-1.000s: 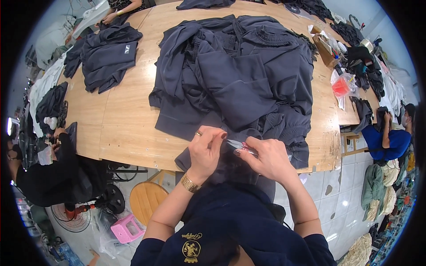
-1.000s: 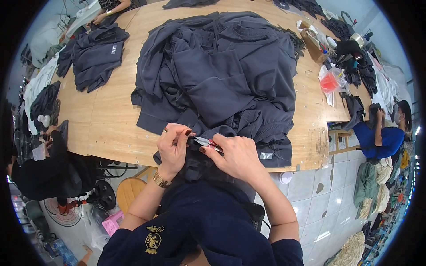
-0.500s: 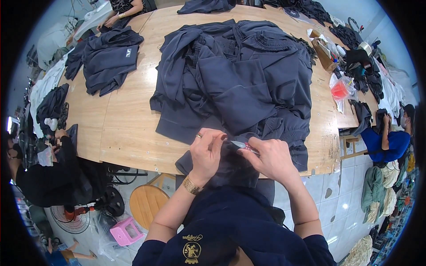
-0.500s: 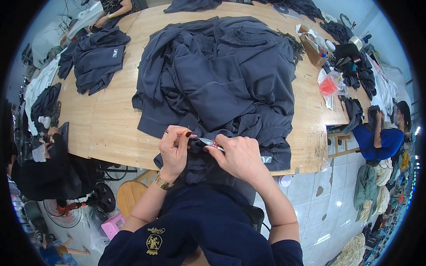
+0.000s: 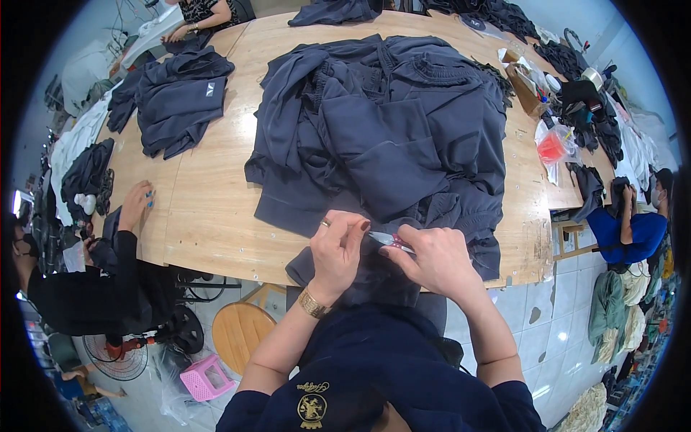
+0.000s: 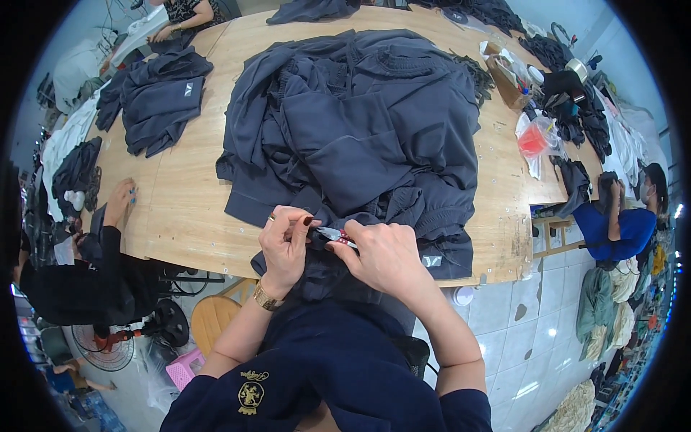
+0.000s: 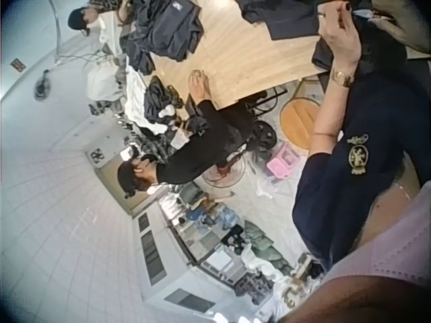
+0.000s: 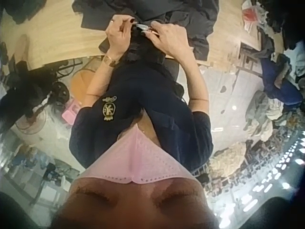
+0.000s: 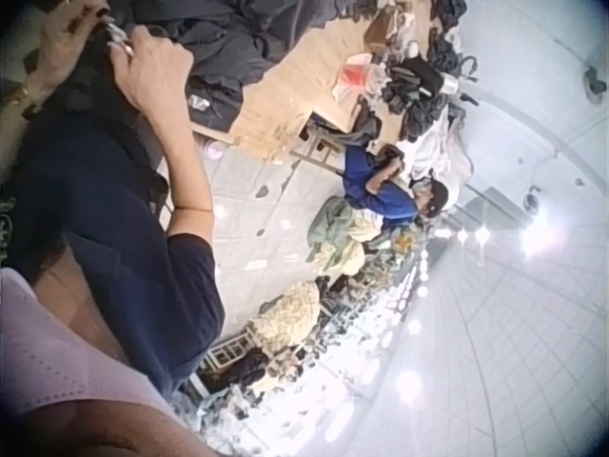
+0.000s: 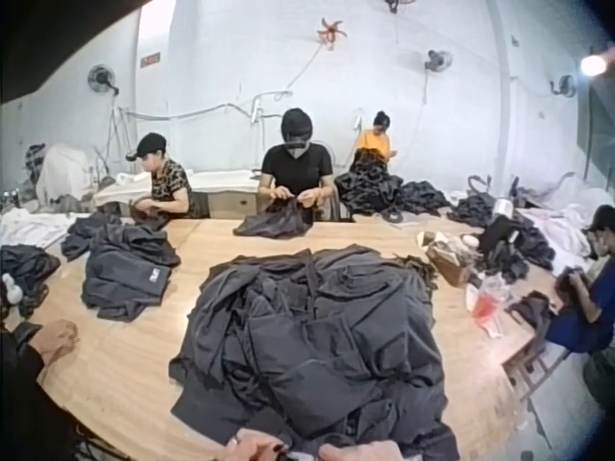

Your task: Inspecting gray pants and clipping loose threads with small thread clippers.

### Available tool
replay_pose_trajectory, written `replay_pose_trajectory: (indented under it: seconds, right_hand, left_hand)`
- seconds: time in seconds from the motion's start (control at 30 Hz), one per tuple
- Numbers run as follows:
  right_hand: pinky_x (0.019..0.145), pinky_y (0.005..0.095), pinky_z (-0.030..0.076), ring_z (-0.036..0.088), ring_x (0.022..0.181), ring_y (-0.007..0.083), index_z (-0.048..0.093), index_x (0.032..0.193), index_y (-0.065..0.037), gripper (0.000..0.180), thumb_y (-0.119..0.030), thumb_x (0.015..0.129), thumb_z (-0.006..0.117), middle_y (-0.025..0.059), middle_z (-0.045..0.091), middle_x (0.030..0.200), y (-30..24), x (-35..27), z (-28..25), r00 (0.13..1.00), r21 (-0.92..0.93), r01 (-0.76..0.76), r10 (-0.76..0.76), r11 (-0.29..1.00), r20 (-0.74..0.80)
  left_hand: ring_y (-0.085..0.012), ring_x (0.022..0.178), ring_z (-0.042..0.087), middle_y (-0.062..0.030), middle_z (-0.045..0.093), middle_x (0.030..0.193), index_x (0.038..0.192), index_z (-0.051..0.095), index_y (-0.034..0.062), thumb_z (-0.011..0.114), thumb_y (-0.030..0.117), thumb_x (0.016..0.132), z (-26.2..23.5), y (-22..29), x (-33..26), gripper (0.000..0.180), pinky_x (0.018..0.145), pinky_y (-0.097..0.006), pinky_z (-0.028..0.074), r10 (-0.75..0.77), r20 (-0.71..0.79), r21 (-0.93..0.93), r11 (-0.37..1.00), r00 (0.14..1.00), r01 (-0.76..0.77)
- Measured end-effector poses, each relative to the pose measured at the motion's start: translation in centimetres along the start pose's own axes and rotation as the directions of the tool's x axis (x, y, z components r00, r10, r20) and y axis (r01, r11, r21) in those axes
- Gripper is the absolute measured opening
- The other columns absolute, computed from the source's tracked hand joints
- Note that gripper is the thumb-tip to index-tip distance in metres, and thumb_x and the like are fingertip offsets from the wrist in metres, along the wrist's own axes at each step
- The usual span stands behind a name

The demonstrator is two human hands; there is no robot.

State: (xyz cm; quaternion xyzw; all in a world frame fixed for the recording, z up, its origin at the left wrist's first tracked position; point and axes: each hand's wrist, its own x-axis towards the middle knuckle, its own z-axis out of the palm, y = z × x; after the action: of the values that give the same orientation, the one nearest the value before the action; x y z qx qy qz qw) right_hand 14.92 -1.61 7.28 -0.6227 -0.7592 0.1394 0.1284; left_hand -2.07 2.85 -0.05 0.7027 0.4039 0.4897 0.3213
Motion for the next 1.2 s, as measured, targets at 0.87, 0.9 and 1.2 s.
replay_pose_trajectory:
  seconds: [0.87, 0.9, 1.2]
  right_hand:
    - [0.065, 0.0304, 0.044, 0.057, 0.073, 0.0199, 0.039, 0.097, -0.001, 0.032, -0.001, 0.077, 0.064, 0.0113, 0.061, 0.086, 2.6, 1.7, 6.3, 0.988, 0.743, -0.02, 0.128, 0.669, -0.088]
    - [0.063, 0.0295, 0.044, 0.057, 0.069, 0.0176, 0.039, 0.095, -0.001, 0.03, 0.0, 0.077, 0.063, 0.0102, 0.061, 0.083, 2.5, 1.8, 6.3, 0.984, 0.755, 0.0, 0.135, 0.656, -0.116]
    - [0.065, 0.0264, 0.043, 0.055, 0.072, 0.0128, 0.042, 0.091, -0.003, 0.024, 0.003, 0.078, 0.06, 0.0073, 0.058, 0.083, 2.8, 1.7, 6.4, 0.973, 0.846, 0.01, 0.191, 0.533, -0.132]
  left_hand:
    - [-0.0163, 0.087, 0.062, -0.0056, 0.063, 0.09, 0.097, 0.061, 0.0044, 0.07, 0.015, 0.08, -1.5, 0.8, 1.1, 0.023, 0.061, -0.024, 0.046, -0.003, 0.148, 0.325, 0.945, 0.989, -0.046]
    - [-0.0163, 0.087, 0.062, -0.0056, 0.063, 0.09, 0.097, 0.061, 0.0044, 0.07, 0.015, 0.08, -1.7, 0.4, 1.0, 0.023, 0.061, -0.024, 0.046, -0.001, 0.151, 0.326, 0.944, 0.989, -0.049]
    - [-0.0154, 0.068, 0.062, -0.0115, 0.066, 0.077, 0.091, 0.062, -0.0008, 0.067, 0.013, 0.08, -1.0, -1.1, 0.5, 0.018, 0.064, -0.028, 0.046, -0.325, 0.389, -0.069, 0.923, 0.862, 0.379]
